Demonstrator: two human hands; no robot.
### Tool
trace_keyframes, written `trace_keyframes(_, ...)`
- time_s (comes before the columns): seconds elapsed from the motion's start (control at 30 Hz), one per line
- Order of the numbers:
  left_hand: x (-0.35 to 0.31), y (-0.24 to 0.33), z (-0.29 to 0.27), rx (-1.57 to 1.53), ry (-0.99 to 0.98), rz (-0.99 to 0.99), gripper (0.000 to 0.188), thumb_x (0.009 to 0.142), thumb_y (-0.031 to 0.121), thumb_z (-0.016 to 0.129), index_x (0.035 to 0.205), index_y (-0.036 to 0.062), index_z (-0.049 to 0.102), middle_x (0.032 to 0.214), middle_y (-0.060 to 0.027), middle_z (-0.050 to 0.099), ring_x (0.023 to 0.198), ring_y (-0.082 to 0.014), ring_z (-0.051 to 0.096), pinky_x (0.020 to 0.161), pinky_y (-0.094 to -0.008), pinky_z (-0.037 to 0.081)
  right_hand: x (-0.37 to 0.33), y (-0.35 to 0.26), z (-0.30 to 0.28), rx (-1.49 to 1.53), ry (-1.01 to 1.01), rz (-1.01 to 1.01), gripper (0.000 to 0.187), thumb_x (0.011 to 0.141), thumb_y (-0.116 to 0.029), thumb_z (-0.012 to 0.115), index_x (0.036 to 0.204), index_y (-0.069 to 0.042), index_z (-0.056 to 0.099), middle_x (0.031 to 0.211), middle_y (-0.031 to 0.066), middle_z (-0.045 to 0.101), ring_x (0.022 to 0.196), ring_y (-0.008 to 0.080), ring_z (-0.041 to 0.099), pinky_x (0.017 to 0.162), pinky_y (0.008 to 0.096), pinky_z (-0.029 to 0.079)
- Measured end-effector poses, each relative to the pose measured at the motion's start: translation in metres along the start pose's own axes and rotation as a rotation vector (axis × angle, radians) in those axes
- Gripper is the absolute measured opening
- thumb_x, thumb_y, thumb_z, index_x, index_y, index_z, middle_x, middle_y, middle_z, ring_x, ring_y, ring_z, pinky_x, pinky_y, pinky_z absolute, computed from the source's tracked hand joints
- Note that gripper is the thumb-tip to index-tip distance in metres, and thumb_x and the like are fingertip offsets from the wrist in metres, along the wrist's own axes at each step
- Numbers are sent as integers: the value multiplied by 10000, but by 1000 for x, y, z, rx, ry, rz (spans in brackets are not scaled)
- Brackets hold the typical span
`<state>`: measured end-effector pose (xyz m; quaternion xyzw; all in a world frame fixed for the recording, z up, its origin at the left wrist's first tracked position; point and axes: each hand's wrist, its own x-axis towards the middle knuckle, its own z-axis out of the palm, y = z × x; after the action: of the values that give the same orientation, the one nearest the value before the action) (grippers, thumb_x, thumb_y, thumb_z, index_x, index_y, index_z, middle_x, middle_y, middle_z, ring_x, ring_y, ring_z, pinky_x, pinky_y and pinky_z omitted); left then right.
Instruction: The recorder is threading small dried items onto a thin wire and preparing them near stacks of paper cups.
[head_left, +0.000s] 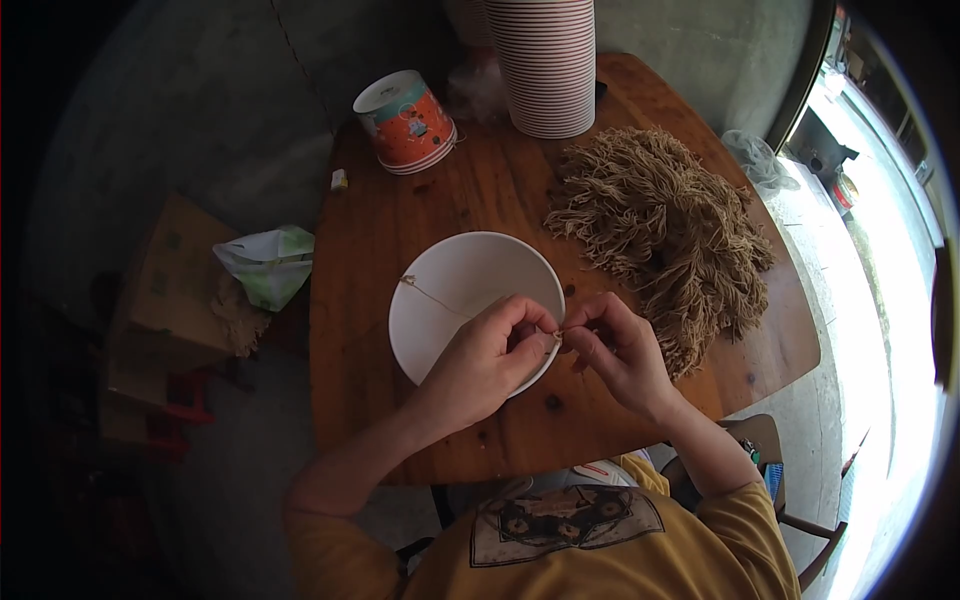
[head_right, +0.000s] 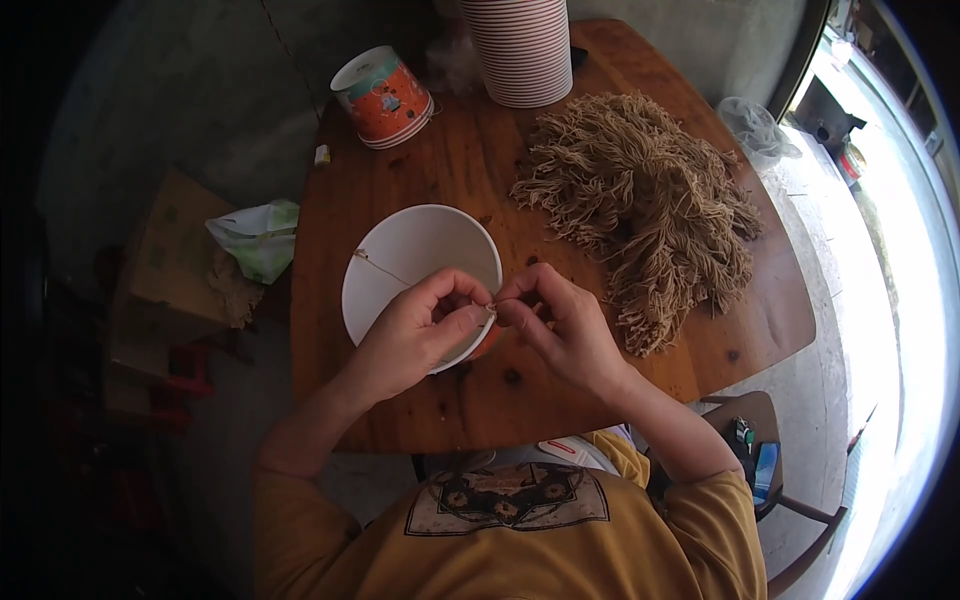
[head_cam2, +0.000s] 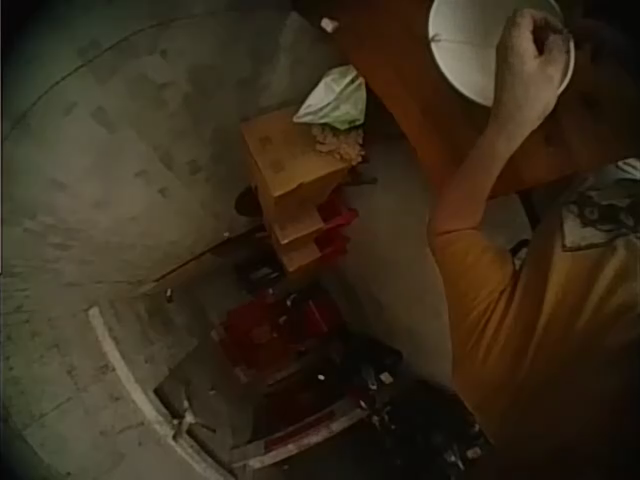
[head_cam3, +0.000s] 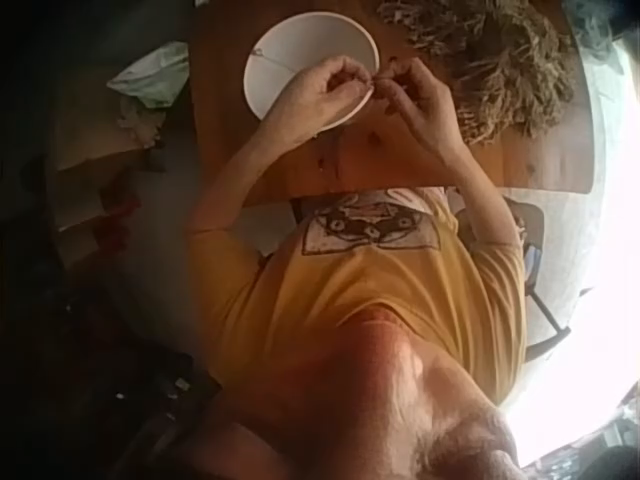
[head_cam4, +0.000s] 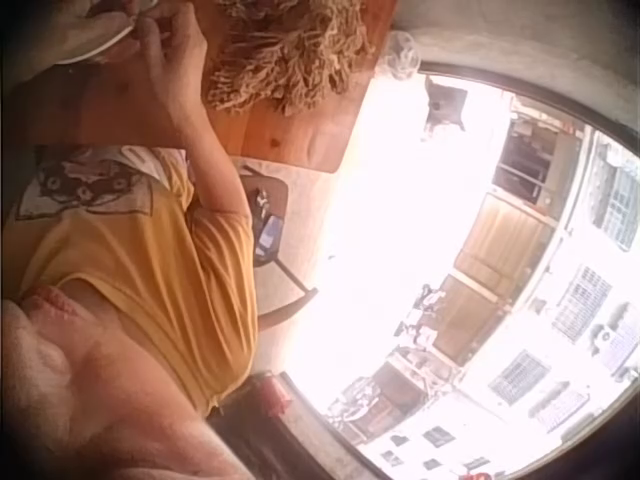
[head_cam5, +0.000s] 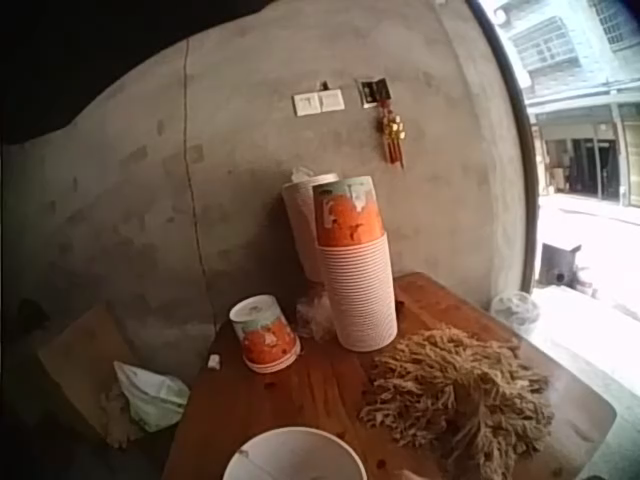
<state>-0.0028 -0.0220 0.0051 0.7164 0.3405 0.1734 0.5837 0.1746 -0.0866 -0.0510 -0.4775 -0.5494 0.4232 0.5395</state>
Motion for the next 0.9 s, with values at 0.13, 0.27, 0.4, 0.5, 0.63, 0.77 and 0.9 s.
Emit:
trace_keyframes(0.13,-1,1,1,70,16,-33,110,922,88,526,1014,29,537,891,7,549,800,-37,523,701,-200,457,-1,-1,1,30,14,-7,101,909,-93,569,960,-15,532,823,41,627,668,82,602,572,215,493)
trace_keyframes(0.27,-1,-2,2,35,8,-15,84,926,67,511,999,29,528,886,4,540,796,-37,514,682,-203,458,-2,1,0,38,9,9,103,914,-97,565,961,-14,526,828,42,626,683,84,606,579,218,501)
trace_keyframes(0.4,-1,-7,2,54,11,21,84,927,58,503,1002,29,524,889,3,541,790,-39,512,683,-208,459,-2,1,1,80,14,19,97,918,-93,557,961,-14,521,836,40,621,706,83,608,584,220,505)
trace_keyframes(0.5,-1,-6,3,105,30,37,82,928,60,504,998,25,524,891,2,543,790,-44,514,687,-211,461,-2,0,1,91,24,21,95,922,-95,553,961,-15,520,841,36,617,720,82,607,586,221,504)
trace_keyframes(0.63,-1,-5,3,95,34,36,90,930,74,509,1001,22,529,896,1,548,805,-47,518,703,-212,459,-1,-3,-1,116,24,30,103,927,-110,552,961,-18,521,845,24,611,748,78,605,594,219,498)
trace_keyframes(0.77,1,-9,2,-23,25,28,101,925,77,520,1000,13,537,906,5,552,845,-48,519,765,-222,451,1,-6,-1,163,18,72,118,925,-125,563,966,-21,524,843,18,610,751,71,596,603,217,493)
trace_keyframes(0.9,4,-1,-1,-127,6,-10,103,917,92,527,985,17,549,892,13,553,836,-48,513,767,-214,437,3,-8,-3,192,6,105,135,925,-146,570,975,-28,529,845,14,604,733,63,578,614,213,485)
